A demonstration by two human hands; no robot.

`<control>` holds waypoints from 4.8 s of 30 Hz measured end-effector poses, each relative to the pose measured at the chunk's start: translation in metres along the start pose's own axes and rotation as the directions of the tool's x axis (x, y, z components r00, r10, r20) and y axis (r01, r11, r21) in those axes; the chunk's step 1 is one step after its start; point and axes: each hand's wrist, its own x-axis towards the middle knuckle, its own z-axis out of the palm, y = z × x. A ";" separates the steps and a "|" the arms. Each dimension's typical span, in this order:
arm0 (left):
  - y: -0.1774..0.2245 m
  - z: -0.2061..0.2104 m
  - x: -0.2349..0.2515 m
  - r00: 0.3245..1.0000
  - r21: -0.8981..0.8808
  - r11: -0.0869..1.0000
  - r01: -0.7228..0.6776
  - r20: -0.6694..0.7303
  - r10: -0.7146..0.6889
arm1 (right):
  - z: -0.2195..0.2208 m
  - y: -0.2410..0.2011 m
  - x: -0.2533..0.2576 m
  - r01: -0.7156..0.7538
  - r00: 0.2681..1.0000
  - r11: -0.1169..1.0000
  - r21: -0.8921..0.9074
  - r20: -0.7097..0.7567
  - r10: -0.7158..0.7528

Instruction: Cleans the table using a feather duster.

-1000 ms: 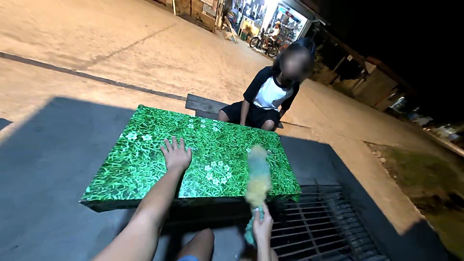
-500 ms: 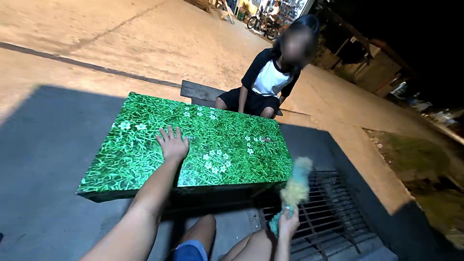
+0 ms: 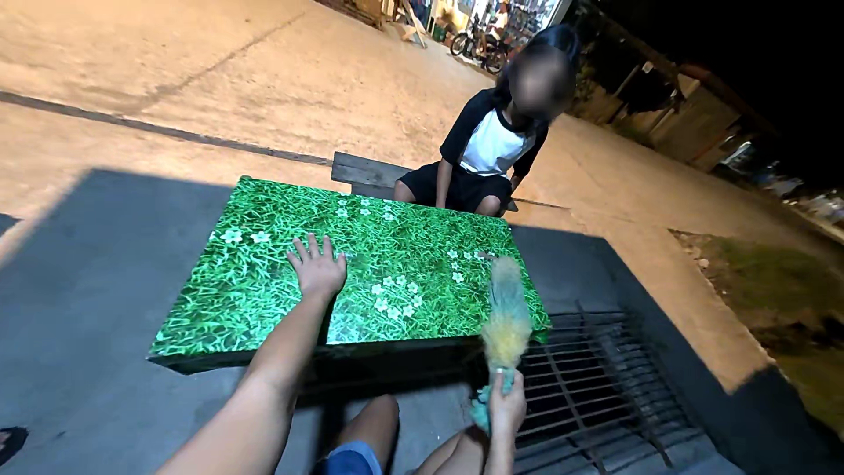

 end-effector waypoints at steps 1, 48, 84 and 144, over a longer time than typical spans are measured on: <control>0.001 -0.002 0.000 1.000 -0.009 1.000 0.004 0.003 -0.004 | 0.004 -0.008 -0.010 0.071 0.996 0.996 0.047 0.044 -0.073; 0.004 -0.009 -0.006 1.000 -0.007 1.000 0.006 0.021 -0.006 | 0.041 -0.016 -0.005 0.429 0.902 0.792 0.435 -0.166 -0.397; 0.002 -0.006 -0.005 1.000 -0.007 1.000 0.003 0.020 -0.003 | 0.007 0.035 -0.005 0.345 0.926 0.905 0.249 0.068 -0.372; -0.004 -0.001 -0.002 1.000 0.002 1.000 -0.016 -0.004 0.016 | 0.015 -0.002 -0.018 0.331 0.941 0.932 0.147 0.028 -0.339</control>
